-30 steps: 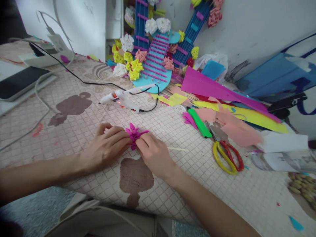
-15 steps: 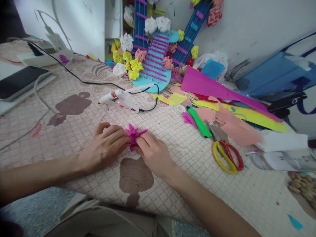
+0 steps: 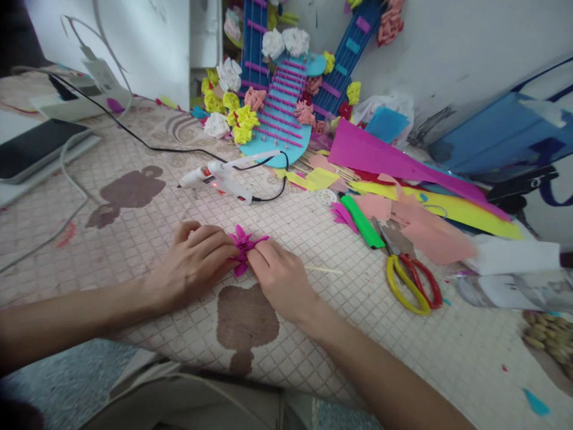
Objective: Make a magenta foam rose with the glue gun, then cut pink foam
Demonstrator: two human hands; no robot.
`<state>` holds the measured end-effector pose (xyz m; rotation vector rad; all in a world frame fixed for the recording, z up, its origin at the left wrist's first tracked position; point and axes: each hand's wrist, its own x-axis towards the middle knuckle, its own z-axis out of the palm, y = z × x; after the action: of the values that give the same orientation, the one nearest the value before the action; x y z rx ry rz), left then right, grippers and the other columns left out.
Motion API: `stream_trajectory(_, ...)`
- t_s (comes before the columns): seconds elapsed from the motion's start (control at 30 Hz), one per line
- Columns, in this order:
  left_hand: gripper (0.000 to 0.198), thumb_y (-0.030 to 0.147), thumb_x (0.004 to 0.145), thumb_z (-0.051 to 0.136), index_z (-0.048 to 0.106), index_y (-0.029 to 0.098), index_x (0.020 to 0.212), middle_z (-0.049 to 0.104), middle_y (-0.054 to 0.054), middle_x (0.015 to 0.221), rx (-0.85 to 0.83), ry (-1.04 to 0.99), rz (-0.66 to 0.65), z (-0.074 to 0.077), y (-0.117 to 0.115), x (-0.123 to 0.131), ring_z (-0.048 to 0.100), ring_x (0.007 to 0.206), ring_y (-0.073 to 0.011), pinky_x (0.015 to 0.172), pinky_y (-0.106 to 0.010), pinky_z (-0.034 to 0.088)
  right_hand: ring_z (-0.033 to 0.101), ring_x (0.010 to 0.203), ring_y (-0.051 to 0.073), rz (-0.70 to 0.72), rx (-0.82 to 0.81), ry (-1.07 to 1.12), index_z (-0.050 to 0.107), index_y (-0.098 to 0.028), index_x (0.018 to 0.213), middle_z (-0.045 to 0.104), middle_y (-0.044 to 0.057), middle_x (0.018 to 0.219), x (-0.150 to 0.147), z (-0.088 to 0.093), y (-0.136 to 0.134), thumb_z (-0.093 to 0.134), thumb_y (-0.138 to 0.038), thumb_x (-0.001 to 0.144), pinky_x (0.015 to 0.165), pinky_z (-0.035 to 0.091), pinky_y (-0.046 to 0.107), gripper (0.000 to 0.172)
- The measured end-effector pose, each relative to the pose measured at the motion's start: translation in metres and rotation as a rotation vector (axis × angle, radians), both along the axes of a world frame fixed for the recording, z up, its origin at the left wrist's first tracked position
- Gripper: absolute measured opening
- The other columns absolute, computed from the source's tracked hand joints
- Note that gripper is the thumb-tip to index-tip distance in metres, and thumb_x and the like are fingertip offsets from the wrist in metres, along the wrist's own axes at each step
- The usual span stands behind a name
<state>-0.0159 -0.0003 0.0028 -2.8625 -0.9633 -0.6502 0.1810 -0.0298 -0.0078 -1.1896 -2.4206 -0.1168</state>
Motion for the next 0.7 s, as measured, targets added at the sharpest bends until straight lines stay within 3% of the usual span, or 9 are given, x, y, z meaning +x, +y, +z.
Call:
stream_trajectory(0.37, 0.02, 0.018, 0.098, 0.037, 0.056, 0.018, 0.091, 0.062, -0.003, 0.09, 0.035, 0.014, -0.007, -0.0008, 0.0003, -0.0009, 0.051, 0.087, -0.0207, 0.083, -0.041, 0.032, 0.059, 0.086, 0.02, -0.011, -0.039, 0.078, 0.064, -0.011, 0.095, 0.065, 0.01, 0.093, -0.0013, 0.0008, -0.0008, 0.046, -0.02, 0.095, 0.072, 0.051, 0.031, 0.02)
stream_trajectory(0.7, 0.02, 0.02, 0.097, 0.039, 0.057, 0.019, 0.09, 0.062, -0.002, 0.089, 0.003, 0.022, 0.007, -0.0016, 0.0003, 0.0003, 0.051, 0.087, -0.0214, 0.082, -0.041, 0.032, 0.057, 0.078, 0.019, -0.02, 0.025, -0.035, 0.063, -0.014, 0.086, 0.065, 0.008, 0.09, -0.0021, -0.0014, 0.0002, 0.042, -0.014, 0.095, 0.064, 0.048, 0.031, 0.022)
